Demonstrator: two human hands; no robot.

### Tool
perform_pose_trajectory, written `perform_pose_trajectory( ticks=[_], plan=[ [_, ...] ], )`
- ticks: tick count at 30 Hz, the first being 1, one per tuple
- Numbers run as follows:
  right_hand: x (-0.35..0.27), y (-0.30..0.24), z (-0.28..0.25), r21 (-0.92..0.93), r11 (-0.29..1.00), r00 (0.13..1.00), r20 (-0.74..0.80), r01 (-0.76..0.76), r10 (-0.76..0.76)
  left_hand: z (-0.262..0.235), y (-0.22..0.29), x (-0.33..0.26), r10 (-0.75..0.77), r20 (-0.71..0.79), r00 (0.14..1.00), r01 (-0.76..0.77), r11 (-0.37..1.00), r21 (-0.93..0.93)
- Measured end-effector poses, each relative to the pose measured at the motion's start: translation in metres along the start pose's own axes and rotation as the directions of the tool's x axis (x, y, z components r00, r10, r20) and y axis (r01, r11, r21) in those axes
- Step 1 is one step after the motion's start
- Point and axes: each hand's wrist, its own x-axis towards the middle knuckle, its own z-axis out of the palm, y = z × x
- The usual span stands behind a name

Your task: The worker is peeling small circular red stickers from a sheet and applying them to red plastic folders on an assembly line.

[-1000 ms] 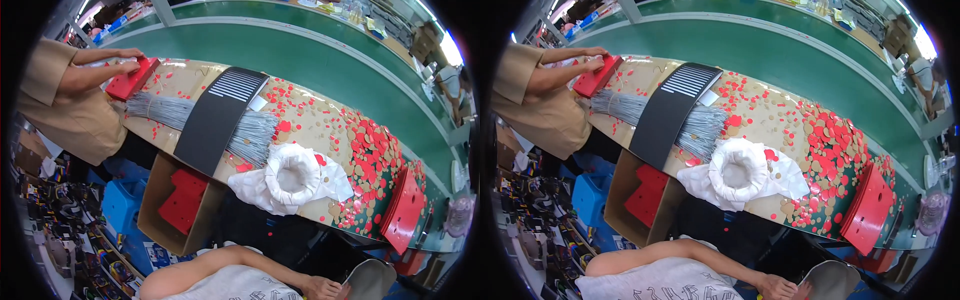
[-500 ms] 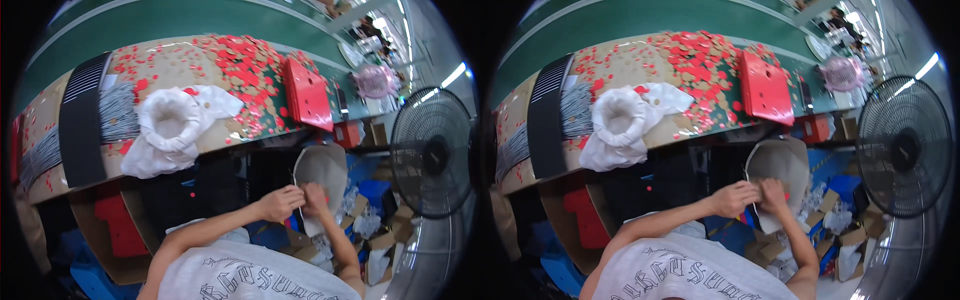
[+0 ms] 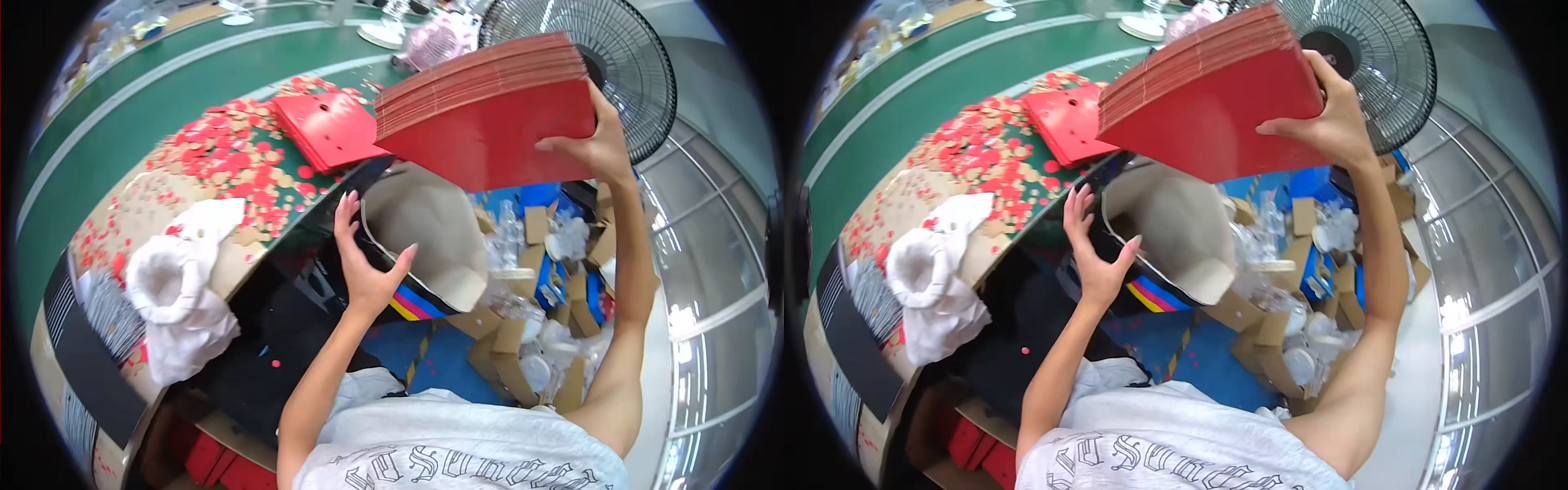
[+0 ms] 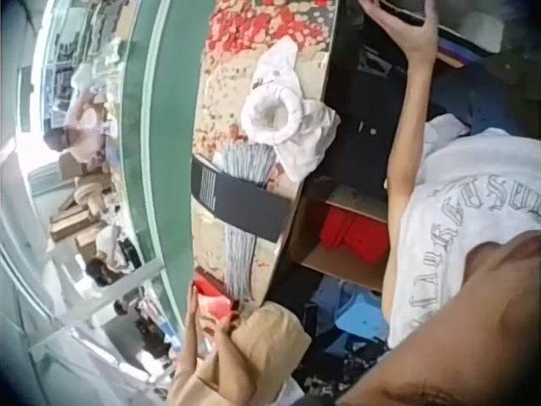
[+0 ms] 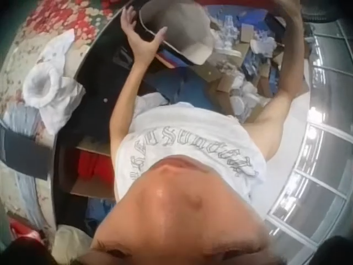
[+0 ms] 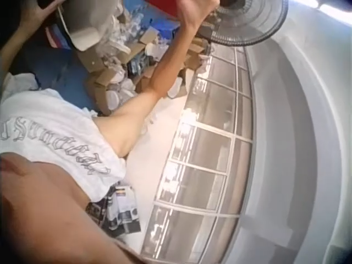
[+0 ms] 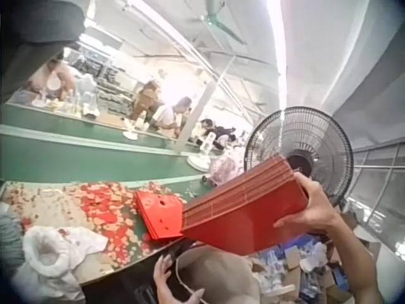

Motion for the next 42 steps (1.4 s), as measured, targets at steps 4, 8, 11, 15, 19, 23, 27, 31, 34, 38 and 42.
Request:
perform_pose_trajectory(
  ticks=[4,8,11,15,19,23,27,31,34,38,42],
  plan=[
    [0.024,-0.036,0.028,0.33,0.942,0.998,0.036,-0.054,0.044,-0.017,0.013,0.033,-0.145,0.008,0.989,0.142,0.955,-0.259],
    [0.04,-0.054,0.076,0.607,0.772,0.978,0.187,-0.188,0.091,-0.046,0.016,0.045,-0.059,-0.015,0.998,0.05,0.932,-0.358],
    [0.056,-0.08,0.124,0.797,0.527,0.951,0.297,-0.295,0.082,-0.079,0.038,0.049,-0.156,-0.153,0.976,0.074,0.894,-0.442],
    [0.089,-0.07,0.199,0.827,0.271,0.864,0.503,-0.492,0.032,-0.114,0.058,0.067,-0.292,-0.327,0.899,0.137,0.895,-0.424],
    [0.114,-0.064,0.27,0.683,0.183,0.693,0.721,-0.707,-0.013,-0.149,0.063,0.064,-0.419,-0.308,0.854,0.269,0.863,-0.427],
    [0.125,-0.066,0.313,0.592,0.18,0.6,0.8,-0.785,-0.018,-0.158,0.064,0.049,-0.443,-0.256,0.859,0.304,0.844,-0.441],
    [0.129,-0.059,0.323,0.555,0.094,0.542,0.829,-0.826,-0.135,-0.148,0.074,0.042,-0.373,-0.281,0.884,0.266,0.898,-0.351],
    [0.13,-0.042,0.341,0.586,0.139,0.571,0.81,-0.798,-0.133,-0.128,0.067,0.01,-0.256,-0.392,0.883,0.209,0.965,-0.159],
    [0.136,-0.063,0.343,0.585,0.203,0.571,0.811,-0.785,-0.128,-0.116,0.062,-0.037,-0.209,-0.475,0.855,0.244,0.97,0.012],
    [0.144,-0.05,0.339,0.534,0.218,0.521,0.845,-0.817,-0.12,-0.099,0.047,-0.046,-0.137,-0.51,0.849,0.239,0.961,0.141],
    [0.147,-0.064,0.352,0.524,0.216,0.521,0.85,-0.824,-0.078,-0.112,0.029,-0.028,0.017,-0.492,0.87,0.09,0.977,0.193]
  ],
)
